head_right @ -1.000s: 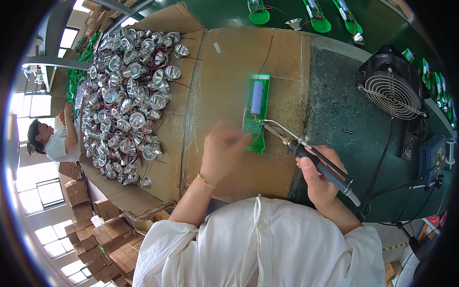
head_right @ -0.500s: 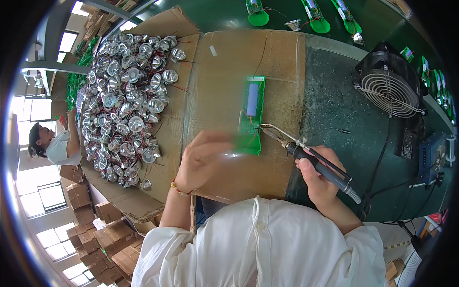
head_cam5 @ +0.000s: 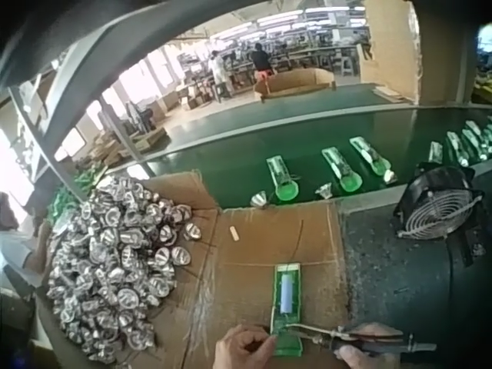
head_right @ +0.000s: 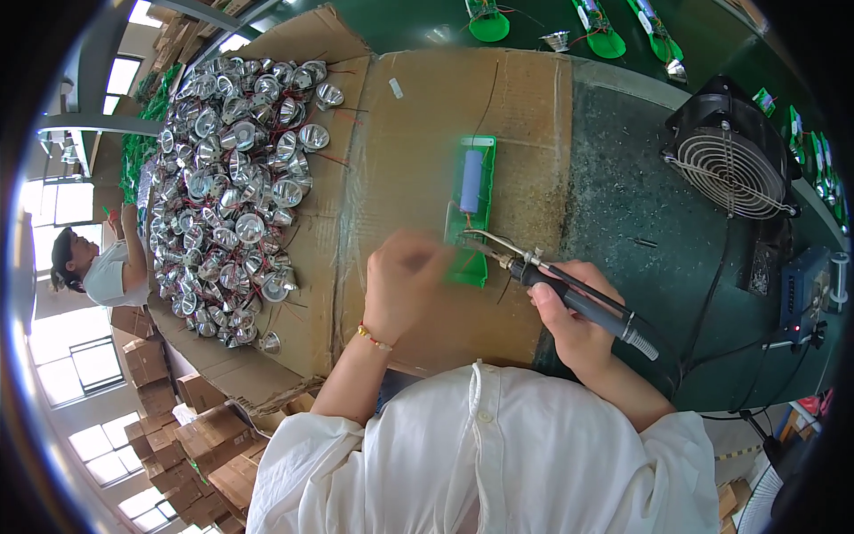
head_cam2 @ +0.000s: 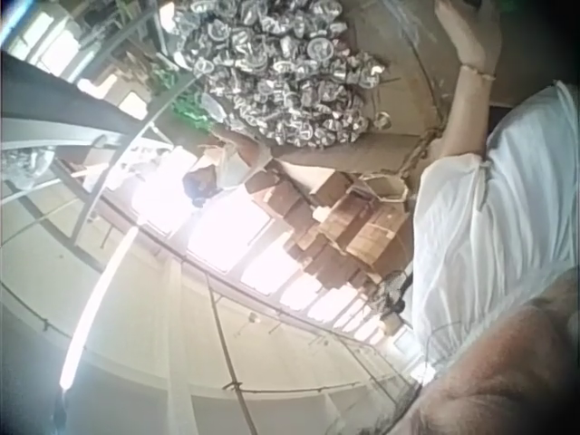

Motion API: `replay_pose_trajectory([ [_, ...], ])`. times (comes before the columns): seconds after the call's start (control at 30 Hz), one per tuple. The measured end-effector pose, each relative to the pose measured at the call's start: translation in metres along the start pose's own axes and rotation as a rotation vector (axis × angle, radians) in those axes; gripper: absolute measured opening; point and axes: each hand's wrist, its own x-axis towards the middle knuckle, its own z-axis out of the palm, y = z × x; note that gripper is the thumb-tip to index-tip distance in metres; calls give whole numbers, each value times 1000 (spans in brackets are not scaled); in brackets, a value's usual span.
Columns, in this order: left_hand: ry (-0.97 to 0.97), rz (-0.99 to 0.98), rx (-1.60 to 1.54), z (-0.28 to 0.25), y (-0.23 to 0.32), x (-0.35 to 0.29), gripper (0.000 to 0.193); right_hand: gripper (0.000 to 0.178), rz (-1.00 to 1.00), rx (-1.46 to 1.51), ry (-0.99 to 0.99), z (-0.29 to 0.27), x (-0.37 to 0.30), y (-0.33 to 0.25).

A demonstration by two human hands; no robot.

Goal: Soldering wires onto small electronic components at an assembly line workbench.

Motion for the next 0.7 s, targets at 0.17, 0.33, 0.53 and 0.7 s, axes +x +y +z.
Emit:
replay_pose_trajectory([
  [0.17, 19, -16, 13, 2, 2, 0, 13, 17, 66, 60, 56, 4, 1, -1],
  [0.33, 53, -8, -20, 5, 0, 0, 12, 17, 90, 58, 54, 6, 3, -5],
  [0.53, 52, -28, -16, 4, 2, 1, 13, 18, 70, 155, 146, 2, -3, -7],
  [0.7, 62, -39, -15, 4, 4, 0, 13, 19, 39, 139, 176, -8, -4, -7],
])
